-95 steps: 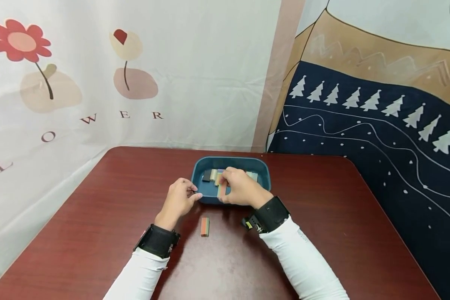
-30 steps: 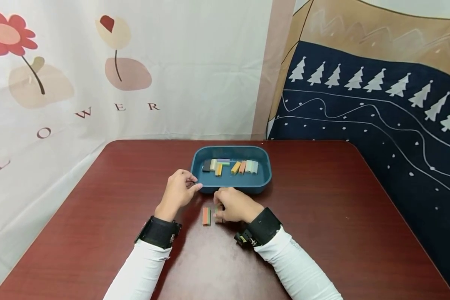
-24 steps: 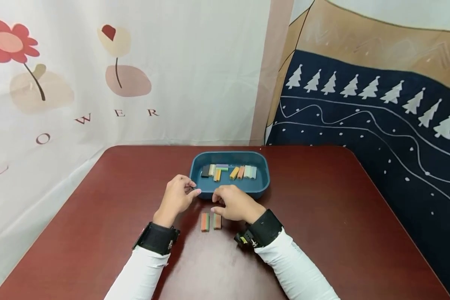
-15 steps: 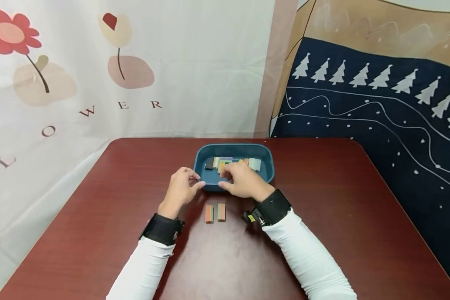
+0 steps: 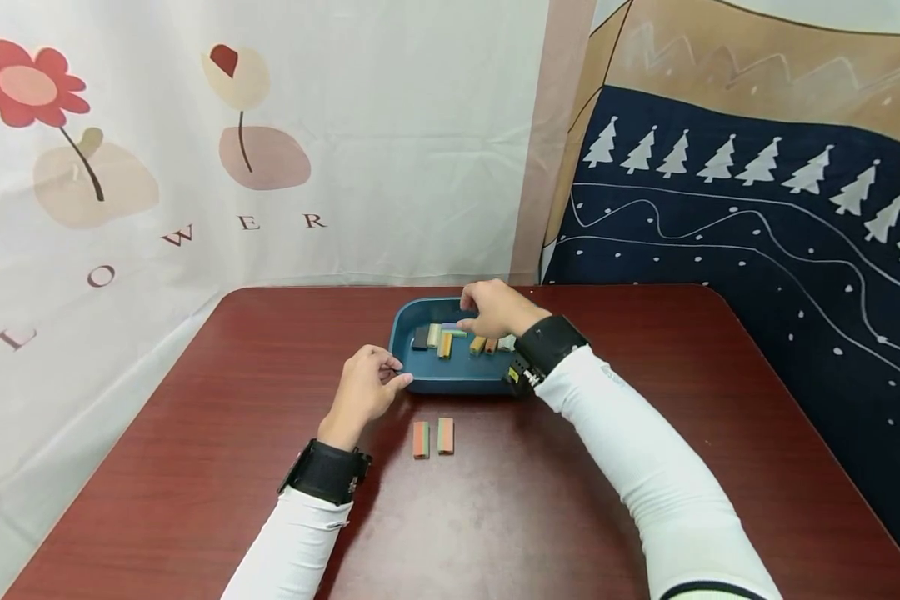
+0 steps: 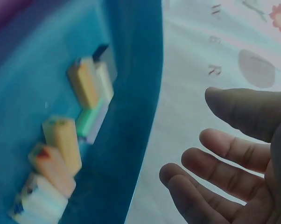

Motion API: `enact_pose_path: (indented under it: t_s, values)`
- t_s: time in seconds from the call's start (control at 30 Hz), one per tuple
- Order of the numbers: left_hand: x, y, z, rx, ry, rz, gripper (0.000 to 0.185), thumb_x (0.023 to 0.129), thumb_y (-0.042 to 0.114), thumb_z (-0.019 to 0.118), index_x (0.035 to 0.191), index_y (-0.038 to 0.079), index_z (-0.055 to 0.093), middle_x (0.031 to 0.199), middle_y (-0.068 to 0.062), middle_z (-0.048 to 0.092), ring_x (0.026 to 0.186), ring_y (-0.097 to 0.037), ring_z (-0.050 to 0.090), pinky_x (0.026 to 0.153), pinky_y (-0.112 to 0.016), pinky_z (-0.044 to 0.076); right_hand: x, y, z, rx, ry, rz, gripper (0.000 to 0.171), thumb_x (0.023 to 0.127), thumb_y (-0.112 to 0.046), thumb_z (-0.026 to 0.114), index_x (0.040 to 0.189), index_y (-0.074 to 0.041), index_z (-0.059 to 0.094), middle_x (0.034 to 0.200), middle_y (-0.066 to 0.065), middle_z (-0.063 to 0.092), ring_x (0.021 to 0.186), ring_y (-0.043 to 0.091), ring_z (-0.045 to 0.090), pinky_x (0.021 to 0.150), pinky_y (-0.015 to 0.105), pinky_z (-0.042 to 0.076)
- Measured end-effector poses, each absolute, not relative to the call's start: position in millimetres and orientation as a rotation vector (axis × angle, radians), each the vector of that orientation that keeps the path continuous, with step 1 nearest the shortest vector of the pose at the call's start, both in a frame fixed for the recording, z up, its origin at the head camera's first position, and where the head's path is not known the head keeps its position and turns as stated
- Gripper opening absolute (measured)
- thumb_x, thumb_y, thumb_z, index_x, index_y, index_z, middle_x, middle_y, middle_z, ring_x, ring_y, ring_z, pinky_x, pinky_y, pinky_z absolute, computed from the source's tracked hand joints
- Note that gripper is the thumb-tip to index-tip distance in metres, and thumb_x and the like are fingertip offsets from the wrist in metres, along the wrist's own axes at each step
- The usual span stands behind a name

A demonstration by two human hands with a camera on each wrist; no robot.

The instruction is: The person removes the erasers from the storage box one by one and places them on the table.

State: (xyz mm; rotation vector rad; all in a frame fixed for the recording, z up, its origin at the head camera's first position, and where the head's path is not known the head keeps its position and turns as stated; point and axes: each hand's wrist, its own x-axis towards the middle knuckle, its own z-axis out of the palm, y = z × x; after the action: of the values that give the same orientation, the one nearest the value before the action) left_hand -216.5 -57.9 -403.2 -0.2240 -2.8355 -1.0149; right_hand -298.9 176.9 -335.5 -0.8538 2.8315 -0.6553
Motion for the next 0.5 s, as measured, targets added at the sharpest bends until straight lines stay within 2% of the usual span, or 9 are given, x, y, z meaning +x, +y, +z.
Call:
enact_pose_path:
  t_s: [0.23,0.5]
  values:
    - [-215.8,-58.4,-401.3,-0.213,-2.831,-1.018,0.019,0.087,0.021,0.075,0.091,0.004,0.068,0.106,-0.01,0.055,0.092,-0.025,0.056,0.079,-0.036,0.051,-320.5,171.6,-331.4,-0.749,2.781,-0.407,0.026,0.091,-0.021,0.07,0.105,-0.001,0.063,0.088,0.009,0.056,0.075,0.022,0.051,0.067,0.035,0.042]
    - [-214.4,-58.4,-401.8,-0.228,-2.824,-1.038,0.02,0.087,0.02,0.075,0.093,0.002,0.069,0.107,-0.01,0.055,0.091,-0.024,0.056,0.079,-0.036,0.052,-337.7,160.4,-334.6,-0.58,2.685,-0.184,0.019,0.09,-0.024,0.071,0.096,-0.008,0.064,0.089,0.007,0.061,0.076,0.021,0.056,0.066,0.033,0.044]
